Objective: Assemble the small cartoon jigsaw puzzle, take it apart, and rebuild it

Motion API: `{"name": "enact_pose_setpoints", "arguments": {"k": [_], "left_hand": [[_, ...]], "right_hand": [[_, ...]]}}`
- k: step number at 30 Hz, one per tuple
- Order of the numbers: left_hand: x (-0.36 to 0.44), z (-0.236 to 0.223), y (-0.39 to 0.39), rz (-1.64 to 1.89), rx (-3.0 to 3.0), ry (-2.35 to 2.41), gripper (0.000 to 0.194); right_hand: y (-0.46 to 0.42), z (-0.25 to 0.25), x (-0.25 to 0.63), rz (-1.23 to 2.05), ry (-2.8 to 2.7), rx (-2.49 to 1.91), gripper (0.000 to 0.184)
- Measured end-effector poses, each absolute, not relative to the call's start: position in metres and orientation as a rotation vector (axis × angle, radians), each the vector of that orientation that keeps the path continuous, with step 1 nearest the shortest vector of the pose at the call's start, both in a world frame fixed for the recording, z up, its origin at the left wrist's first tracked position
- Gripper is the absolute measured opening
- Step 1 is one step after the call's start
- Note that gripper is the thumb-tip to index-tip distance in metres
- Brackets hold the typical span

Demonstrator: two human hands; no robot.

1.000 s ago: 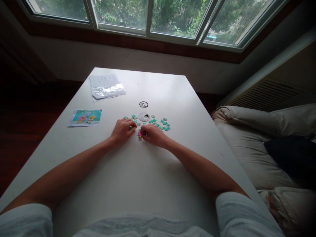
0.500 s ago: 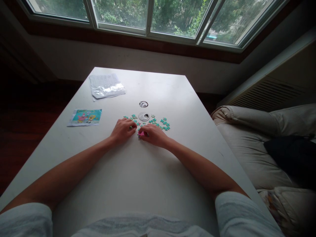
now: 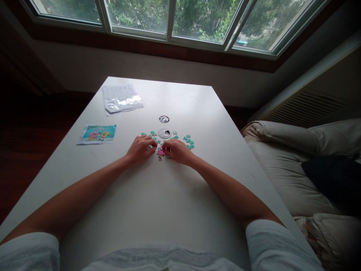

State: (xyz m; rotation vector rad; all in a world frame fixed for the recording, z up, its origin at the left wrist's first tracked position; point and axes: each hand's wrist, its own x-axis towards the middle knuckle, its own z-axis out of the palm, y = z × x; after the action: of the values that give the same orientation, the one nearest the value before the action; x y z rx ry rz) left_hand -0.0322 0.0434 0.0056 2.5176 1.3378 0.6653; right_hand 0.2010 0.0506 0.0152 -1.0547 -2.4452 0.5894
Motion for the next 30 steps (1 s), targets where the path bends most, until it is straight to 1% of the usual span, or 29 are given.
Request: {"name": "enact_pose_setpoints", "arguments": {"k": [6,9,19,26,30], "left_hand": [[-0.035,0.016,0.043,0.542,2.769,0.831,0.019],[-0.035,0.018,0.042,0.523,2.818,0.716,0.021],[-0.031,0.025,0.038,0.473,2.937,0.664,0.016],[-0.028,0.051,0.023,0.173,2.942,0.715,0.02],[-0.02,0.056,0.0,0.059,2.914,0.904,0.014]], "right_hand": [[0.072,0.018,0.222,0.589,-2.191,-1.341,0.01],[0.083,0.015,0.232,0.589,-2.093,-1.435,0.013],[0.102,0.009,0.253,0.549,-1.974,-1.523,0.019],[0.121,0.004,0.279,0.435,-1.784,-1.609,0.022],[0.133,-0.009,0.298,0.363,-1.702,-1.678,0.024]]}}
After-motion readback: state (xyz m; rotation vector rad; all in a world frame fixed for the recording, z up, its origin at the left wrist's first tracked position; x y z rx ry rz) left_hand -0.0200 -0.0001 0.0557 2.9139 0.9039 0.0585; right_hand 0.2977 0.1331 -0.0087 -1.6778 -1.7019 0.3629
